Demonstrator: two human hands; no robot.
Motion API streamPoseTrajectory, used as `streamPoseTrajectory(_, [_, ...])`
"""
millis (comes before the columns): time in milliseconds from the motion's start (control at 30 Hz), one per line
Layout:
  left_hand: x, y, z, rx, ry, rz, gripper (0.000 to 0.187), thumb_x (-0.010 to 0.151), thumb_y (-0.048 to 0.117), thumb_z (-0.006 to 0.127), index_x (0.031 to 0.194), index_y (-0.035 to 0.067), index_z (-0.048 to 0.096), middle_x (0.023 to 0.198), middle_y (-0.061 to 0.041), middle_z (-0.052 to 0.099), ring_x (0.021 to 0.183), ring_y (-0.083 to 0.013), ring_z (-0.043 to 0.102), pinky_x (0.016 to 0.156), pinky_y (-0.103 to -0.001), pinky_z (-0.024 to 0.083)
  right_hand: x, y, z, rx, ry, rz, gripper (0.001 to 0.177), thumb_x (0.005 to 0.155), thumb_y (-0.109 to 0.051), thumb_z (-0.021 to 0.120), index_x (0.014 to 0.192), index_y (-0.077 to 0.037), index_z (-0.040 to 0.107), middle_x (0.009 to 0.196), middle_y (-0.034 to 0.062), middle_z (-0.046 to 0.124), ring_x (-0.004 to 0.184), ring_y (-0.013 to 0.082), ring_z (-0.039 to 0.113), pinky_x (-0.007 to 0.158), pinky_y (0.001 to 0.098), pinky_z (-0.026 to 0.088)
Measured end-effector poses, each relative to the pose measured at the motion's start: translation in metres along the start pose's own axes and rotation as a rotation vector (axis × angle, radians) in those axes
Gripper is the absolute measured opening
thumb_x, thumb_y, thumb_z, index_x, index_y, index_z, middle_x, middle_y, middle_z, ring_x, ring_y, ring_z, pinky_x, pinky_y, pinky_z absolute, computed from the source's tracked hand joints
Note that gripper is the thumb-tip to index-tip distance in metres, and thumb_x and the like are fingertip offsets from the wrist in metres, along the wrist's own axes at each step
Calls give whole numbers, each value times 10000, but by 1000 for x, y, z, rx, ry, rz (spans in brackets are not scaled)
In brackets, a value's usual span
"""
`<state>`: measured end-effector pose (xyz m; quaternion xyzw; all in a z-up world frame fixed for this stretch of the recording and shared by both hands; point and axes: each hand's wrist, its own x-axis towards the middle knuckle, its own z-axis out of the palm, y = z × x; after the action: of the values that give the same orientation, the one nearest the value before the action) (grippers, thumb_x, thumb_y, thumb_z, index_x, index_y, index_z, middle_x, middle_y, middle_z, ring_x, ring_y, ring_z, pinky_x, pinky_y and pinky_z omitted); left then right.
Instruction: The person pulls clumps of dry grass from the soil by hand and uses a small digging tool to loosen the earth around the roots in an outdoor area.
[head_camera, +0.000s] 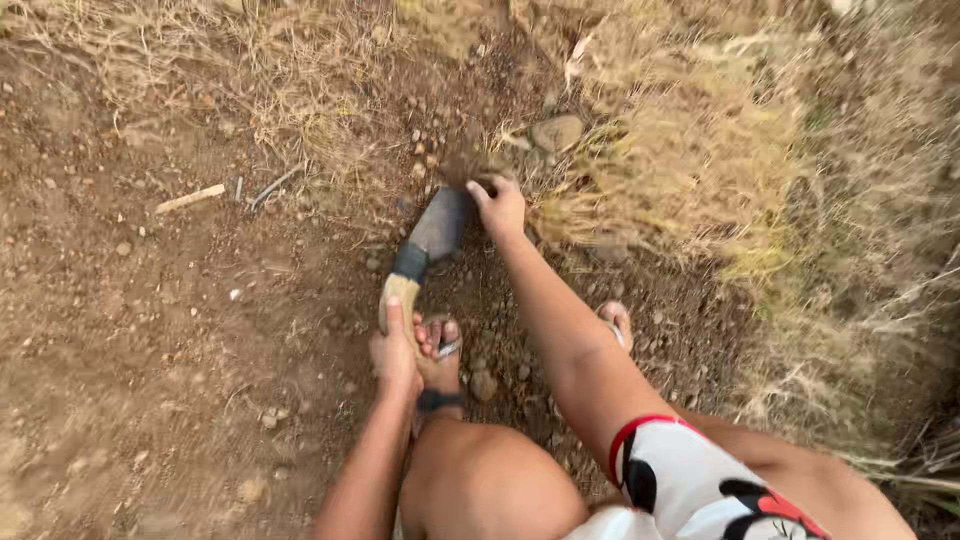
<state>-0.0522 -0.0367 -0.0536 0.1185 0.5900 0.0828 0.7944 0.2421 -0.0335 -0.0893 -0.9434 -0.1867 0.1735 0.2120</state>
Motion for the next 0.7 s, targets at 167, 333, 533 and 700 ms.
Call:
streamPoseTrajectory(167, [-25, 2, -31, 399, -20, 343, 449, 957, 428, 665, 893, -16, 662, 599, -6, 585, 472, -108, 536, 412, -279, 432, 5, 19, 16, -147, 28, -8, 188, 816, -266, 806, 957, -142, 818, 1021, 148, 715, 946, 284, 698, 897, 401, 547])
streamPoseTrajectory(333, [-25, 1, -56, 132, -41, 95, 371, 967, 409, 586, 929, 46, 655, 635, 24, 620, 511, -103, 610, 442, -290, 519, 13, 27, 4, -22, 68, -164, 178, 983, -266, 775, 1076, -114, 773, 1031, 141, 724, 982, 311, 685, 899, 417, 536])
streamPoseTrajectory(533, [21, 29, 60, 129, -91, 176, 362, 1014, 358, 594, 905, 19, 655, 595, -6, 599, 432, -114, 544, 375, -299, 479, 4, 18, 23, 96, 282, -94, 170, 846, -177, 794, 892, -32, 719, 938, 137, 717, 881, 288, 691, 829, 395, 556])
streamPoseTrajectory(700, [-17, 42, 25, 323, -81, 140, 325, 972, 391, 615, 928, 72, 662, 594, 22, 587, 442, -79, 534, 382, -253, 462, 30, 35, 4, 77, 289, 24, 110, 929, -162, 719, 887, -61, 709, 958, 95, 707, 891, 226, 673, 841, 394, 553])
